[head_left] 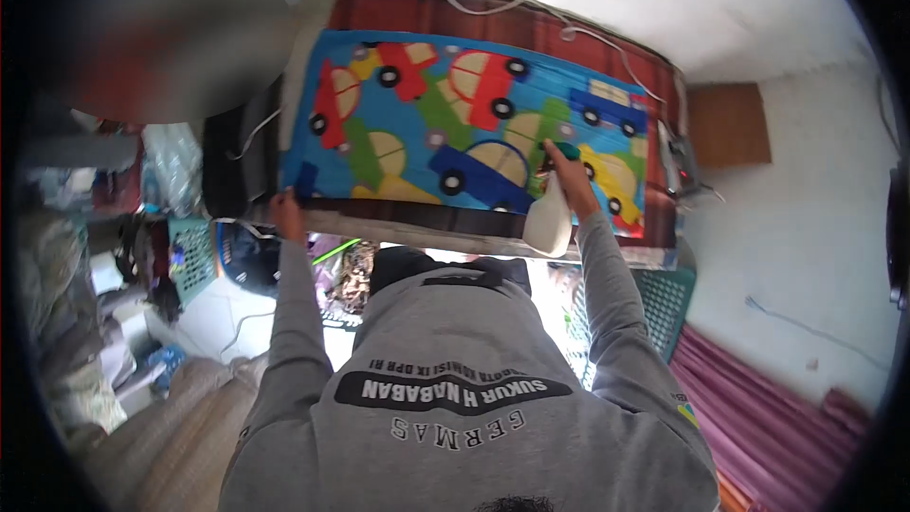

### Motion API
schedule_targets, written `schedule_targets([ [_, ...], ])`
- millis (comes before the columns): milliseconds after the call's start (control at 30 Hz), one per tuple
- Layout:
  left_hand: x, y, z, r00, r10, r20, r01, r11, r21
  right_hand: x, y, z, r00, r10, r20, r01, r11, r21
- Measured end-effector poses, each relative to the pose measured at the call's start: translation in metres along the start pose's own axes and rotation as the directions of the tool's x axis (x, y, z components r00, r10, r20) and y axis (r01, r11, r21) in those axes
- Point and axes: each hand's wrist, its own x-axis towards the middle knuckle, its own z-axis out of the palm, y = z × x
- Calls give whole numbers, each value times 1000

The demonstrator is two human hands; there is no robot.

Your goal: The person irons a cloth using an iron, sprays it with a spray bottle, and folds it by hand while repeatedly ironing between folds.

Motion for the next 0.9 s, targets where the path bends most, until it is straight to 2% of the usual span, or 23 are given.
schedule_targets([
  [33, 7, -9, 3, 998, 52, -35, -49, 995, 84, 1, -9, 40, 992, 25, 125, -17, 998, -67],
  [100, -41, 61, -4, 1000, -7, -26, 7, 1000, -12, 2, -20, 116, 950, 23, 311, 23, 989, -144],
  [133, -45, 65, -5, 999, -10, -51, 9, 1000, -10, 2, -25, 153, 927, -8, 375, 68, 987, -148],
  [200, -47, 66, -6, 1000, -15, 6, 15, 996, -88, -6, -33, 226, 903, -114, 413, 135, 991, -22],
  [267, -49, 68, -5, 998, -61, 14, 62, 988, -140, 3, -43, 272, 895, -118, 430, 135, 991, -8],
  [300, -47, 66, -6, 994, -101, 44, 108, 976, -190, 5, -46, 284, 895, -122, 430, 131, 991, 7],
  [367, -45, 63, -10, 994, -99, 48, 106, 975, -196, 10, -51, 278, 907, -106, 408, 113, 994, 8],
  [433, -38, 50, -3, 994, -88, 72, 101, 974, -204, 23, -55, 249, 938, -59, 343, 54, 998, 24],
  [500, -29, 35, 2, 999, -9, -35, 5, 992, -125, 34, -47, 197, 955, -158, 253, 100, 969, 228],
  [533, -35, 49, -5, 1000, 4, 11, -4, 998, -67, 53, -37, 157, 949, -142, 282, 91, 978, 186],
  [567, -42, 61, -12, 998, 16, 66, -16, 1000, -10, 46, -38, 121, 988, -49, 145, 25, 986, 163],
  [633, -25, 40, -5, 997, 76, -10, -73, 987, 144, 52, -27, 34, 998, 15, 66, -25, 987, 160],
  [700, -28, 44, -2, 998, -67, 2, 67, 997, 29, 60, -6, -56, 999, 25, -24, -20, 975, 220],
  [733, -29, 47, -3, 999, -39, 15, 38, 998, 57, 64, 0, -94, 997, 40, -65, -21, 962, 272],
  [800, -22, 38, -4, 999, -6, 36, 3, 997, 80, 70, -1, -149, 980, -22, -199, 91, 934, 345],
  [833, -13, 25, -3, 1000, 11, -5, -10, 987, 158, 79, -1, -172, 978, -23, -209, 97, 932, 349],
  [867, -9, 20, 2, 998, 31, -49, -19, 972, 236, 92, -3, -192, 956, -25, -294, 127, 935, 332],
  [900, -31, 52, 3, 997, -52, -61, 58, 992, 109, 104, -6, -202, 928, -26, -371, 151, 938, 313],
])
